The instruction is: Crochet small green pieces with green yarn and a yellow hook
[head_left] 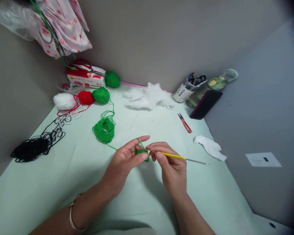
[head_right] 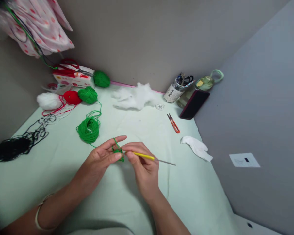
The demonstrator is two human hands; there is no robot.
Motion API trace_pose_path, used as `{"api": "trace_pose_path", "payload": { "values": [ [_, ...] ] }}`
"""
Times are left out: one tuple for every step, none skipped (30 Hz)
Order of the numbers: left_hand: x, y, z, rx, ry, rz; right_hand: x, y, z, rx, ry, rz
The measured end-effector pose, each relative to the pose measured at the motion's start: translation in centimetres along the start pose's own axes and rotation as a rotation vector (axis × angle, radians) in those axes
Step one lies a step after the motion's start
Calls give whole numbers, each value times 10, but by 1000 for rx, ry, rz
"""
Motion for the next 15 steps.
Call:
{"api": "trace_pose_path", "payload": {
  "values": [
    [0, -1, -1, -5, -9, 2, 1, 0, -1, 15, 1, 9],
    [1, -2, -2, -10, -7, 4, 3, 1, -3, 46, 8, 21],
    [1, -3, -2, -13, 4, 3, 5, 1, -3, 99, 24, 48],
    [1, -4, -2, -11, 25, 3, 7, 0, -4, 184, 37, 99],
    [0, -4, -1, 1, 46, 10, 10, -1, -5, 290, 52, 175],
    [0, -6, -1, 27, 59, 28, 13, -3, -6, 402, 57, 264],
    [0, -7, -1, 64, 62, 55, 15, -4, -7, 489, 57, 343],
    [0, -8, -2, 104, 58, 88, 15, -6, -7, 533, 59, 391],
    [-1, -9, -2, 138, 52, 121, 14, -7, -5, 521, 65, 386],
    [-1, -9, -1, 159, 46, 147, 11, -7, -1, 458, 81, 333],
    [-2, -8, -1, 167, 46, 159, 8, -7, 4, 360, 103, 247],
    [-2, -8, 0, 157, 53, 157, 4, -7, 8, 249, 119, 160],
    [-3, -7, 0, 132, 62, 140, 2, -6, 10, 151, 130, 90],
    [-3, -5, 1, 97, 77, 105, 1, -5, 10, 102, 125, 46],
    [-3, -4, 0, 62, 91, 62, 2, -5, 9, 110, 121, 38]
  ]
}}
Point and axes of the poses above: each hand's wrist, its own x-axis away from the middle knuckle, its own z-axis out of the back of the hand, y = z × x, the point moved 4 cm from there along -x, towards the middle knuckle, and after that the axes turned 15 degrees about -z, right-handed, at the moved point
